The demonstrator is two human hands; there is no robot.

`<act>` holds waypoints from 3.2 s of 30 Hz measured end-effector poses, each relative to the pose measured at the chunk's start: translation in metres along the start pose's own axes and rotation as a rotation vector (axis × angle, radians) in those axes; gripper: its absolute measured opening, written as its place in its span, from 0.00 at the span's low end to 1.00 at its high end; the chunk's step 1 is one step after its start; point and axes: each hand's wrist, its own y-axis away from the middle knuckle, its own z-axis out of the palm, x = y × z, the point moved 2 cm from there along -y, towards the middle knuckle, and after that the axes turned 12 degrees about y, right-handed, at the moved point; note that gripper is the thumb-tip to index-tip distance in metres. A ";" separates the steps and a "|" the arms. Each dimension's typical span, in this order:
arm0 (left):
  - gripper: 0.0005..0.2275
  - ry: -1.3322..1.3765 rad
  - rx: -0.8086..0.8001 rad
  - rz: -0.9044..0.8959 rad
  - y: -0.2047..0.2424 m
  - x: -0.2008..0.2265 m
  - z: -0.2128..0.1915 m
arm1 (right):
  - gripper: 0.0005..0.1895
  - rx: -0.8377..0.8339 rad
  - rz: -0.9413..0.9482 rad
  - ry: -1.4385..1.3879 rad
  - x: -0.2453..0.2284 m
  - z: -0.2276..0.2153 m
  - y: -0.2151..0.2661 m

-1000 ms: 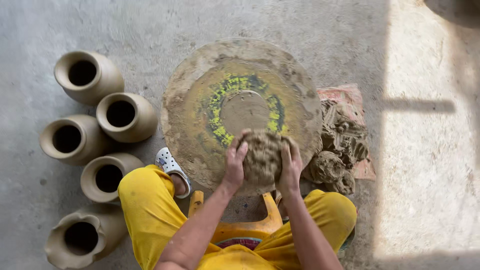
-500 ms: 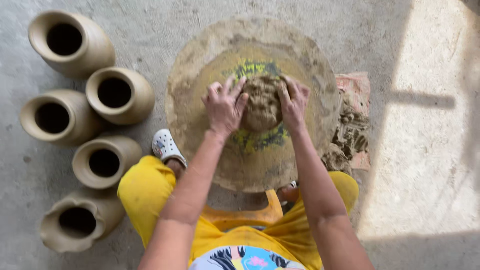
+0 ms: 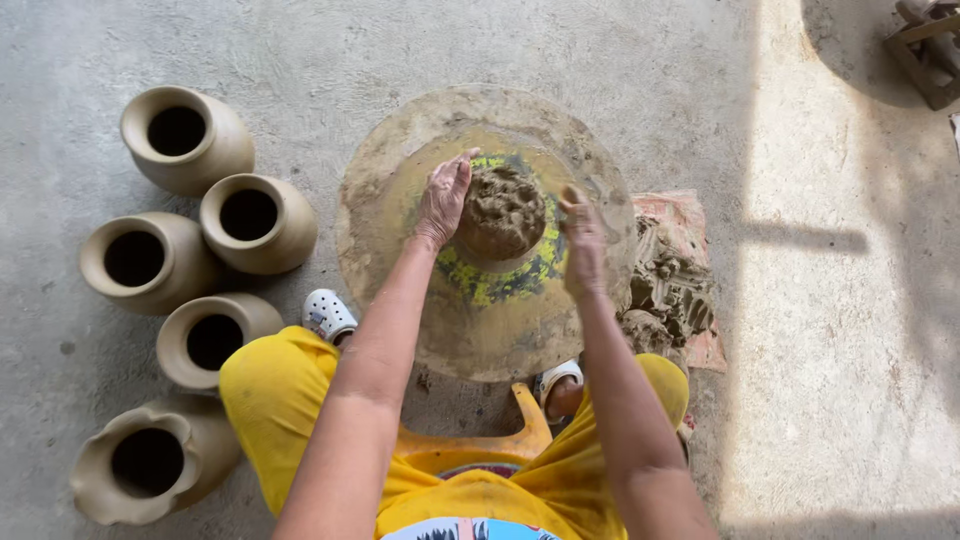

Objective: The person centers a lump of clay on a pottery wheel, opens the center by hand, and uses a cloth and a wooden tool to shape the walls of the vessel while spinning.

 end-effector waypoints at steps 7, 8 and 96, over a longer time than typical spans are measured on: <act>0.18 0.090 0.239 -0.260 0.032 -0.002 0.051 | 0.21 -0.088 -0.138 0.504 0.000 0.044 -0.047; 0.17 0.083 0.323 -0.211 0.038 0.003 0.054 | 0.19 -0.131 -0.273 0.471 -0.003 0.042 -0.051; 0.25 1.025 0.350 -1.432 0.351 -0.015 0.060 | 0.15 0.341 -0.575 1.271 -0.052 0.067 -0.093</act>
